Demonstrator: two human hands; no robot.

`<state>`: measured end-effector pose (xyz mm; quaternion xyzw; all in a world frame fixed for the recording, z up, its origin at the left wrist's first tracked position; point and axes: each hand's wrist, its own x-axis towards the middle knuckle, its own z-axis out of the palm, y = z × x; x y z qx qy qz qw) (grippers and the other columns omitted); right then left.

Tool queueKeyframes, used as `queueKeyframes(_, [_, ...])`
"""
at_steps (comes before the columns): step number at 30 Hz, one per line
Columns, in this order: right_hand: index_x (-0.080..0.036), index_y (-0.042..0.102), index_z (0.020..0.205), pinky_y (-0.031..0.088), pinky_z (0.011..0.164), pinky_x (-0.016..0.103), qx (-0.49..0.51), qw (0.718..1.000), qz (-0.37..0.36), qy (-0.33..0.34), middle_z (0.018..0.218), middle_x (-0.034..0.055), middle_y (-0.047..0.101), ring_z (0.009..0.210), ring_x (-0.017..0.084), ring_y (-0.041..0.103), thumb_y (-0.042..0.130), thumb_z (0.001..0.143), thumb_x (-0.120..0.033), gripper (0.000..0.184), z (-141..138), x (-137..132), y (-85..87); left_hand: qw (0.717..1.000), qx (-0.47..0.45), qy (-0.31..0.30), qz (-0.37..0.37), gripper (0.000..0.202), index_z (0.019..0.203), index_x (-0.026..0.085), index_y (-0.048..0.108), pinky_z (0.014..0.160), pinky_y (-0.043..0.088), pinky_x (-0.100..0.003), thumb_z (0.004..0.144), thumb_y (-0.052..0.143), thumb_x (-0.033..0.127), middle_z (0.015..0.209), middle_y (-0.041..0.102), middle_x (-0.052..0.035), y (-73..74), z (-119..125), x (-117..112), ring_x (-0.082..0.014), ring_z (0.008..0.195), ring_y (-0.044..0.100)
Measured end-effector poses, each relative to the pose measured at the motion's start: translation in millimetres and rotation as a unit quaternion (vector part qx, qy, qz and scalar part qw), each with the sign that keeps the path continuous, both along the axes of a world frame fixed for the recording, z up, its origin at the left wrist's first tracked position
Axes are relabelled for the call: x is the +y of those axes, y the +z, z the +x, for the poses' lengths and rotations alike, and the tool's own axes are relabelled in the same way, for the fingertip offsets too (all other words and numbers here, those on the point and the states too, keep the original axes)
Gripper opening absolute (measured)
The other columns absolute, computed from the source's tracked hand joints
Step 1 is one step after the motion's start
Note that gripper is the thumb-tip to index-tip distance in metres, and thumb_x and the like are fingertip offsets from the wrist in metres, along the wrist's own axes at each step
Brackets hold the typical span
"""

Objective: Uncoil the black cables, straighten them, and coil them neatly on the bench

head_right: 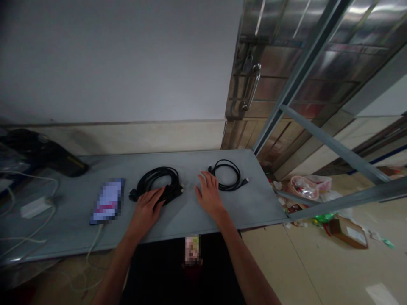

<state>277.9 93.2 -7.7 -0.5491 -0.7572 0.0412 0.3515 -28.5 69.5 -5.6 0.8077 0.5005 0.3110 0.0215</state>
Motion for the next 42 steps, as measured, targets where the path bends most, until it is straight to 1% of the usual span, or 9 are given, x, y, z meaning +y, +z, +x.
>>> queueKeyframes(4, [-0.015,0.057,0.160,0.041,0.128,0.066,-0.058,0.993,0.001,-0.107,0.165,0.0239,0.056,0.153,0.041,0.049,0.064,0.113,-0.045,0.056,56.7,-7.4,-3.3,1.000,-0.018,0.001,0.011,0.054,0.163,0.024,0.062,0.116,0.055,-0.058,0.112,0.063,0.041,0.143,0.076,-0.0176,1.1,2.1,-1.3,-0.0383,0.129,0.073])
queueKeyframes(6, [-0.012,0.056,0.159,0.045,0.123,0.064,-0.070,0.986,-0.013,-0.150,0.161,0.0265,0.057,0.147,0.042,0.054,0.065,0.112,-0.052,0.062,74.1,-8.9,-6.7,1.000,-0.022,0.003,0.017,0.059,0.164,0.025,0.062,0.117,0.054,-0.059,0.110,0.068,0.049,0.143,0.076,-0.0176,1.5,3.9,-1.8,-0.0397,0.130,0.072])
queueKeyframes(8, [-0.011,0.061,0.153,0.050,0.117,0.060,-0.078,0.983,-0.031,-0.161,0.149,0.0257,0.065,0.138,0.040,0.060,0.063,0.113,-0.053,0.058,81.9,-8.9,-10.3,1.000,-0.024,0.003,0.018,0.059,0.163,0.026,0.063,0.116,0.054,-0.059,0.110,0.067,0.052,0.143,0.076,-0.0170,2.1,5.3,-2.1,-0.0400,0.129,0.072])
queueKeyframes(12, [-0.017,0.073,0.126,0.054,0.111,0.053,-0.119,0.985,-0.043,-0.115,0.124,0.0165,0.074,0.121,0.034,0.067,0.054,0.119,-0.043,0.034,80.6,-7.5,-14.2,0.999,-0.025,0.007,0.040,0.057,0.160,0.027,0.064,0.121,0.050,-0.061,0.110,0.069,0.053,0.146,0.075,-0.0163,6.8,7.0,-3.0,-0.0417,0.137,0.066])
queueKeyframes(15, [-0.019,0.074,0.118,0.055,0.110,0.048,-0.130,0.985,-0.037,-0.109,0.119,0.0134,0.075,0.117,0.031,0.069,0.050,0.120,-0.040,0.032,78.4,-7.7,-13.0,0.997,-0.032,0.006,0.070,0.055,0.158,0.027,0.065,0.126,0.046,-0.061,0.108,0.073,0.051,0.148,0.073,-0.0156,13.7,8.4,-5.0,-0.0411,0.142,0.061])
queueKeyframes(19, [-0.018,0.073,0.112,0.056,0.106,0.045,-0.145,0.982,-0.034,-0.113,0.115,0.0133,0.075,0.112,0.029,0.071,0.047,0.122,-0.038,0.034,78.0,-9.2,-9.9,0.995,-0.058,0.020,0.083,0.044,0.150,0.027,0.069,0.125,0.047,-0.060,0.110,0.069,0.046,0.142,0.075,-0.0149,21.4,10.2,-8.3,-0.0391,0.137,0.063])
queueKeyframes(25, [-0.017,0.073,0.111,0.057,0.106,0.047,-0.158,0.980,-0.029,-0.122,0.113,0.0156,0.078,0.112,0.030,0.073,0.040,0.123,-0.040,0.042,75.9,-8.9,-9.5,0.993,-0.079,0.031,0.081,0.036,0.142,0.026,0.072,0.123,0.048,-0.060,0.111,0.067,0.043,0.135,0.078,-0.0143,22.2,9.0,-9.3,-0.0381,0.132,0.066])
queueKeyframes(32, [-0.018,0.070,0.114,0.060,0.094,0.045,-0.160,0.976,-0.051,-0.141,0.101,0.0170,0.080,0.093,0.031,0.077,0.035,0.124,-0.044,0.045,75.3,-10.1,-9.7,0.991,-0.080,0.022,0.102,0.033,0.139,0.025,0.073,0.121,0.051,-0.058,0.110,0.069,0.039,0.131,0.079,-0.0138,22.0,9.1,-9.9,-0.0373,0.129,0.067])
queueKeyframes(42, [-0.020,0.068,0.116,0.056,0.087,0.040,-0.171,0.972,-0.081,-0.138,0.103,0.0158,0.081,0.094,0.031,0.079,0.035,0.124,-0.044,0.042,75.3,-10.8,-6.8,0.990,-0.069,0.030,0.116,0.027,0.134,0.023,0.074,0.119,0.051,-0.058,0.110,0.069,0.036,0.126,0.080,-0.0139,23.7,10.6,-10.1,-0.0365,0.126,0.069])
